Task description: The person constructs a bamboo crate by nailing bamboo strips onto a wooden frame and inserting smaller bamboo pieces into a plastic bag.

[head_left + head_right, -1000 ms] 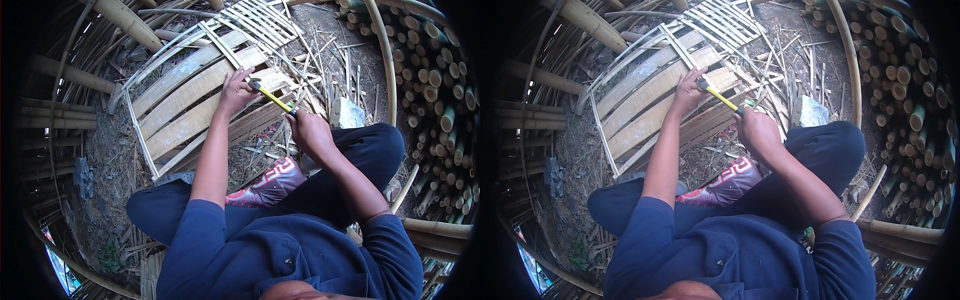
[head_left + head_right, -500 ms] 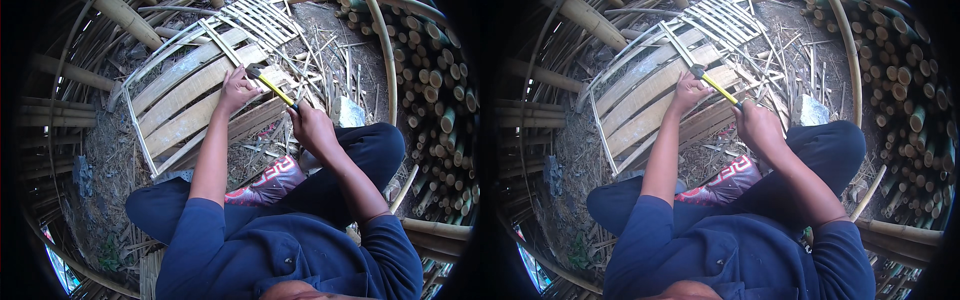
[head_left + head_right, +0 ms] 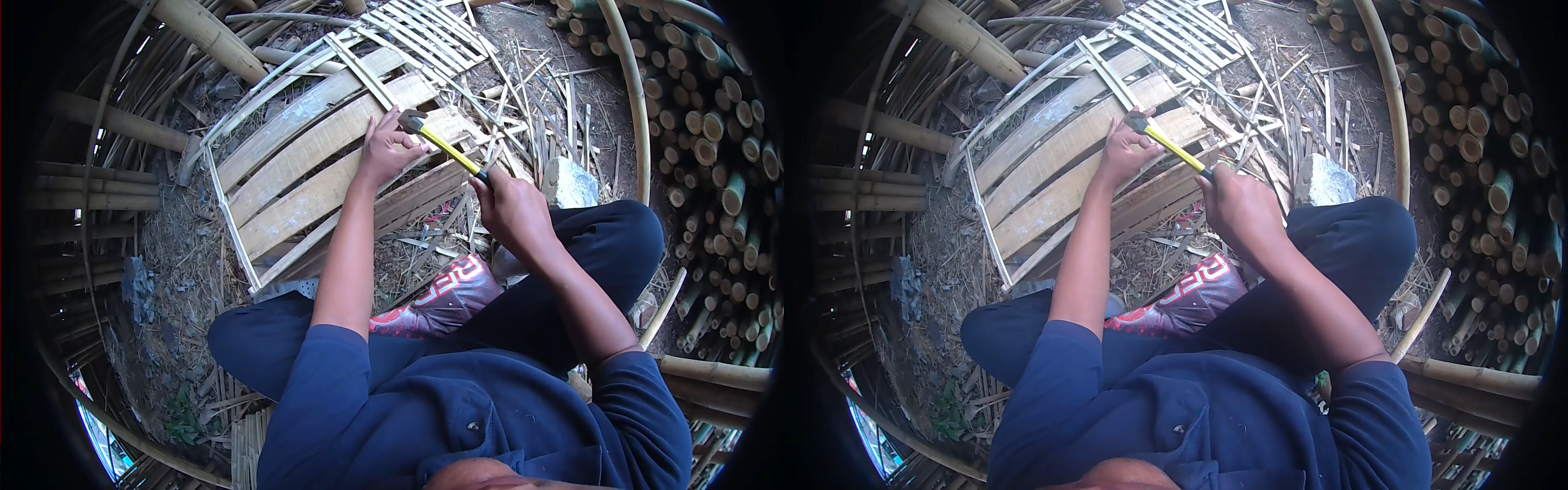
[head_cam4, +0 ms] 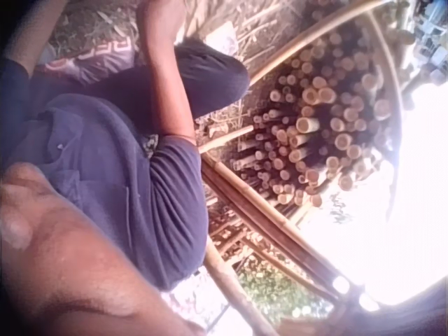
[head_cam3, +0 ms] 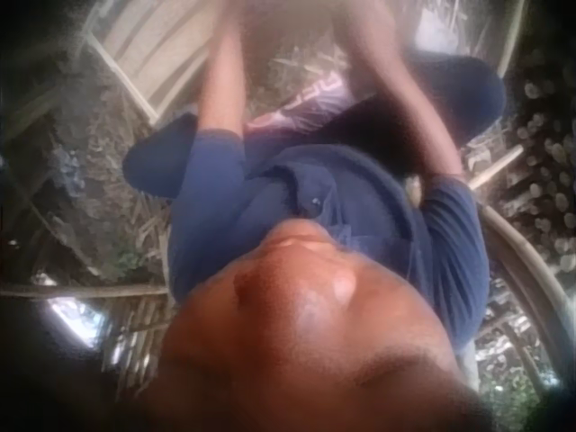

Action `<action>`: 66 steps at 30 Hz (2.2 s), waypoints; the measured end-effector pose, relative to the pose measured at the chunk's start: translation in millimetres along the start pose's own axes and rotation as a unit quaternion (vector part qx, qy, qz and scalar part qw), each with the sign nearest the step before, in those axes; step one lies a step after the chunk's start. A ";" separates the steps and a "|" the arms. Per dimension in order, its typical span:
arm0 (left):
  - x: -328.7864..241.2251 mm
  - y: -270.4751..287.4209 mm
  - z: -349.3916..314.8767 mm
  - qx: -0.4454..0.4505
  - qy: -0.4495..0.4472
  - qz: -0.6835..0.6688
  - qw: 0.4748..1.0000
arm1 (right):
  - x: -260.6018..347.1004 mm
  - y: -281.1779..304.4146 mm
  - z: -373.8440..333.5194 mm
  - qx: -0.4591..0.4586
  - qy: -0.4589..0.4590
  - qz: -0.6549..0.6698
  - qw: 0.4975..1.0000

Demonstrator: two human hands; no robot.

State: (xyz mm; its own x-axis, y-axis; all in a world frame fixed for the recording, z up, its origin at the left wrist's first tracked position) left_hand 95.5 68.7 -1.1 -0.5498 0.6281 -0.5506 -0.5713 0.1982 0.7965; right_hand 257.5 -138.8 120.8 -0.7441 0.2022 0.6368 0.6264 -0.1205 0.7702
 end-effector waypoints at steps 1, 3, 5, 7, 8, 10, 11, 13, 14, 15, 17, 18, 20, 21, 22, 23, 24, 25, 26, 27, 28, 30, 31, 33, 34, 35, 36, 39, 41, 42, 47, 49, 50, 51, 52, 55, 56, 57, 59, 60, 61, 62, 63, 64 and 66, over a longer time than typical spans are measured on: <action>0.9 -0.6 -0.5 0.000 0.002 -0.001 1.000 | 3.4 0.8 0.4 -0.005 0.000 0.011 1.000; 0.9 -0.4 1.4 0.002 -0.001 -0.004 1.000 | -1.2 -2.6 0.3 -0.010 -0.001 0.022 1.000; -7.5 1.3 4.1 0.005 -0.024 0.013 1.000 | -18.4 -14.0 0.2 0.001 0.000 -0.026 1.000; -7.0 3.8 0.9 0.003 -0.010 0.012 1.000 | -9.3 -7.7 -0.2 -0.002 0.000 -0.010 1.000; -6.4 5.3 -1.1 0.005 -0.003 -0.001 1.000 | -4.6 -4.5 -0.3 -0.006 -0.002 0.005 1.000; -6.3 3.9 0.5 0.007 0.000 -0.009 1.000 | 1.7 -1.0 -0.9 -0.013 -0.002 0.016 1.000; -6.3 3.0 0.9 0.010 0.002 -0.015 1.000 | 2.9 0.2 -1.2 -0.023 -0.004 0.029 0.999; -7.5 3.2 2.2 0.009 -0.006 -0.016 1.000 | -3.8 -6.3 0.0 -0.015 -0.009 0.002 1.000; -8.9 3.0 2.0 0.005 -0.012 -0.004 1.000 | -6.9 -8.6 0.2 -0.006 -0.014 -0.025 1.000; -7.2 3.1 1.5 0.001 -0.018 0.009 1.000 | -6.1 -7.7 0.3 -0.007 -0.013 -0.024 1.000; -1.6 4.0 0.4 0.007 -0.014 0.017 1.000 | -1.5 -4.5 0.0 -0.009 0.000 0.004 1.000; -3.0 2.5 0.9 0.006 -0.009 0.010 1.000 | -0.9 -4.2 -0.6 -0.008 -0.001 0.003 1.000; -4.5 0.4 1.7 0.018 -0.003 0.001 1.000 | 1.0 -2.9 -1.3 -0.032 0.002 0.019 0.999; -4.4 0.3 1.8 0.017 -0.002 0.001 1.000 | -2.3 -4.7 -1.2 -0.033 0.002 0.019 0.999; -5.4 0.4 2.2 0.011 -0.011 0.001 1.000 | -9.2 -10.0 -0.9 -0.013 -0.003 0.001 1.000; -6.5 0.4 2.6 0.004 -0.020 0.001 1.000 | -13.1 -13.2 -0.8 0.006 -0.009 -0.018 1.000; -6.9 1.1 3.0 0.000 -0.025 -0.007 1.000 | -10.5 -12.3 -1.3 0.006 -0.008 -0.016 1.000; -6.1 2.6 2.7 0.000 -0.026 -0.005 1.000 | -5.7 -8.2 -3.2 -0.009 -0.004 -0.004 1.000; -4.7 3.7 1.5 0.005 -0.018 -0.003 1.000 | -1.3 -4.5 -3.8 -0.023 0.000 0.008 1.000; -3.7 1.9 -0.2 0.009 -0.009 -0.004 1.000 | 1.5 -2.0 -3.7 -0.022 0.001 0.006 1.000; -2.6 1.0 1.1 0.011 -0.011 -0.018 1.000 | 4.7 0.7 -3.3 -0.031 0.005 0.016 0.999; -4.0 0.5 2.2 0.009 -0.013 -0.016 1.000 | 2.7 0.5 -2.1 -0.039 0.009 0.027 0.999; -6.3 1.1 2.8 0.007 -0.017 -0.013 1.000 | -3.9 -4.3 -0.5 -0.025 -0.008 0.008 1.000; -9.1 2.9 1.3 0.007 -0.019 -0.023 1.000 | -9.9 -5.9 0.2 -0.011 -0.025 -0.009 1.000; -9.3 3.9 0.4 0.012 -0.016 -0.033 0.999 | -9.8 -4.1 0.4 -0.016 -0.018 -0.007 1.000; -9.2 5.0 0.6 0.017 -0.013 -0.043 0.999 | -8.9 -2.5 0.6 -0.020 -0.011 -0.005 1.000; -9.4 4.7 0.8 0.017 -0.012 -0.044 0.999 | -6.6 -0.5 0.2 -0.020 -0.011 -0.006 1.000; -5.7 3.6 3.2 0.023 -0.012 -0.051 0.998 | 1.2 2.8 -0.9 -0.037 0.010 0.031 0.999; -2.2 0.3 1.6 0.012 -0.012 -0.038 0.999 | -3.1 -5.8 -0.5 -0.012 -0.005 0.001 1.000; -4.6 0.6 2.4 0.006 -0.020 -0.025 0.999 | -5.6 -8.4 0.4 0.004 -0.010 -0.008 1.000; -7.3 3.4 0.6 0.031 0.000 -0.019 0.999 | 3.9 0.0 -0.9 -0.007 -0.005 0.013 1.000; -4.9 1.8 1.1 0.032 -0.001 -0.034 0.999 | 2.8 -1.2 -1.6 -0.015 -0.001 0.023 1.000; -5.5 0.8 0.7 0.015 -0.011 -0.017 1.000 | -3.7 -6.5 -1.0 0.008 -0.014 0.009 1.000; -7.9 1.4 2.5 -0.001 -0.024 0.000 1.000 | -7.1 -9.6 0.0 0.029 -0.027 -0.005 0.999; -9.2 0.4 2.3 0.002 -0.019 -0.008 1.000 | -7.1 -9.6 -0.3 0.028 -0.028 -0.004 0.999; -6.7 1.8 0.9 0.015 -0.004 -0.026 1.000 | 0.3 -3.1 -1.4 -0.005 -0.018 0.027 0.999; -5.8 2.1 1.1 0.025 -0.009 -0.029 0.999 | 4.0 -0.2 -1.1 -0.016 -0.019 0.032 0.999; -5.1 1.3 0.9 0.025 -0.007 -0.029 0.999 | 5.9 1.5 -1.6 -0.026 -0.020 0.038 0.999; -5.0 -0.4 1.7 0.015 -0.010 -0.035 0.999 | -2.7 -5.6 -1.6 -0.013 -0.024 0.029 0.999; -8.3 1.9 2.3 0.016 -0.014 -0.030 0.999 | -6.0 -8.0 -1.1 -0.004 -0.029 0.021 0.999; -6.2 1.1 1.9 0.017 -0.015 -0.029 0.999 | -6.3 -7.3 -1.6 -0.005 -0.030 0.023 0.999; -4.8 1.3 1.0 0.016 -0.017 -0.022 0.999 | -6.1 -6.6 -2.5 -0.001 -0.032 0.021 0.999; -6.1 1.4 0.7 0.014 -0.018 -0.018 1.000 | -5.9 -5.7 -2.8 0.004 -0.034 0.018 0.999; -6.7 1.2 0.8 0.011 -0.010 -0.022 1.000 | -3.2 -3.6 -2.5 0.004 -0.035 0.017 0.999; -4.6 1.7 2.0 0.020 -0.010 -0.027 0.999 | 5.5 1.8 -2.5 -0.013 -0.033 0.032 0.999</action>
State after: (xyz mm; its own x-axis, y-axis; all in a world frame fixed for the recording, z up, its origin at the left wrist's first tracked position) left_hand 98.3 67.6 3.4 -0.5072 0.6302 -0.5878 -0.5741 0.2616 0.7759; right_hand 253.9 -140.3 125.8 -0.6851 0.2562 0.6819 0.6656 -0.1603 0.7289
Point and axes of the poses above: each hand's wrist, its own z-axis towards the middle knuckle, its own y-axis out of the back of the hand, x = y × z, the point moved 4 cm from there along z, towards the middle knuckle, and after that the axes turned 13 degrees about z, right-handed, at the moved point
